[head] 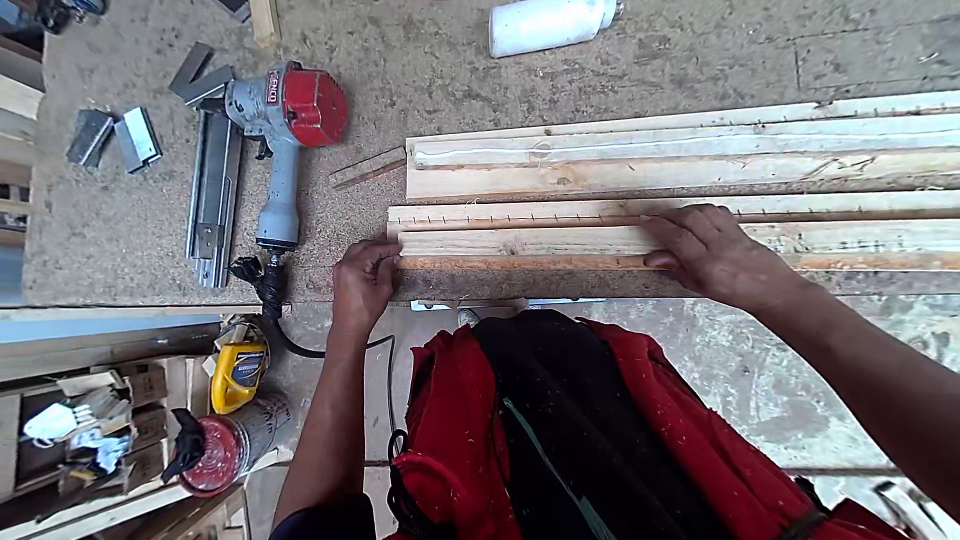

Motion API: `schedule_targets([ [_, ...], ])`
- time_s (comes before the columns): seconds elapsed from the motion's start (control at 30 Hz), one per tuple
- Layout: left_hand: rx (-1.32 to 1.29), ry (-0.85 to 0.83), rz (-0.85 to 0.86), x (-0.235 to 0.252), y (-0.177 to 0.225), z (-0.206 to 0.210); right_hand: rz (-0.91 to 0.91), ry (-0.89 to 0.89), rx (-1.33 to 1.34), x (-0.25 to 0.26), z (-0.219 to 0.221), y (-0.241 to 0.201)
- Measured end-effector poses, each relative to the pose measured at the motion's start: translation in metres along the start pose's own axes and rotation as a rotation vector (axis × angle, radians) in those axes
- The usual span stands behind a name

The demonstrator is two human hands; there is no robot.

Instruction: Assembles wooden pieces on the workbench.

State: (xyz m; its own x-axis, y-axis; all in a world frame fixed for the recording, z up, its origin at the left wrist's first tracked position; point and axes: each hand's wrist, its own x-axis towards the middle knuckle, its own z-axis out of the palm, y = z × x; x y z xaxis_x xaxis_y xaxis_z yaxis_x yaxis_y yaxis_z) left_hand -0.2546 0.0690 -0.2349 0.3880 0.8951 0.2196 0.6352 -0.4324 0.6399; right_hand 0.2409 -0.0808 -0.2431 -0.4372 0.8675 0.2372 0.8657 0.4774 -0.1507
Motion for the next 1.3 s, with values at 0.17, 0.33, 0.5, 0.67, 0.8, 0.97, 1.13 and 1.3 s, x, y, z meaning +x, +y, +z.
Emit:
schedule_targets([
  [0.17, 0.048, -0.014, 0.027, -0.001, 0.002, -0.001, 0.003, 0.023, -0.009, -0.001, 0.005, -0.004],
  [0.33, 0.021, -0.024, 0.057, 0.016, -0.003, -0.015, 0.050, 0.040, -0.040, -0.002, 0.010, -0.005],
  [0.5, 0.390, -0.040, 0.081, 0.096, -0.021, -0.023, 0.093, 0.048, -0.039, -0.007, 0.014, -0.008],
  [0.67, 0.505, -0.158, -0.110, 0.116, -0.036, -0.018, 0.149, 0.021, -0.028, -0.010, 0.015, -0.009],
  [0.8, 0.128, -0.112, -0.368, 0.058, -0.007, -0.037, 0.187, 0.037, -0.025, -0.012, 0.016, -0.013],
  [0.97, -0.097, -0.145, -0.489, 0.005, 0.003, -0.014, 0.192, 0.068, -0.012, -0.011, 0.017, -0.017],
  [1.13, -0.059, -0.176, -0.456, 0.004, 0.007, -0.011, 0.187, 0.072, -0.002, -0.013, 0.018, -0.016],
  [1.3, -0.143, -0.212, -0.432, 0.004, 0.007, -0.016, 0.196, 0.097, 0.002, -0.012, 0.023, -0.017],
])
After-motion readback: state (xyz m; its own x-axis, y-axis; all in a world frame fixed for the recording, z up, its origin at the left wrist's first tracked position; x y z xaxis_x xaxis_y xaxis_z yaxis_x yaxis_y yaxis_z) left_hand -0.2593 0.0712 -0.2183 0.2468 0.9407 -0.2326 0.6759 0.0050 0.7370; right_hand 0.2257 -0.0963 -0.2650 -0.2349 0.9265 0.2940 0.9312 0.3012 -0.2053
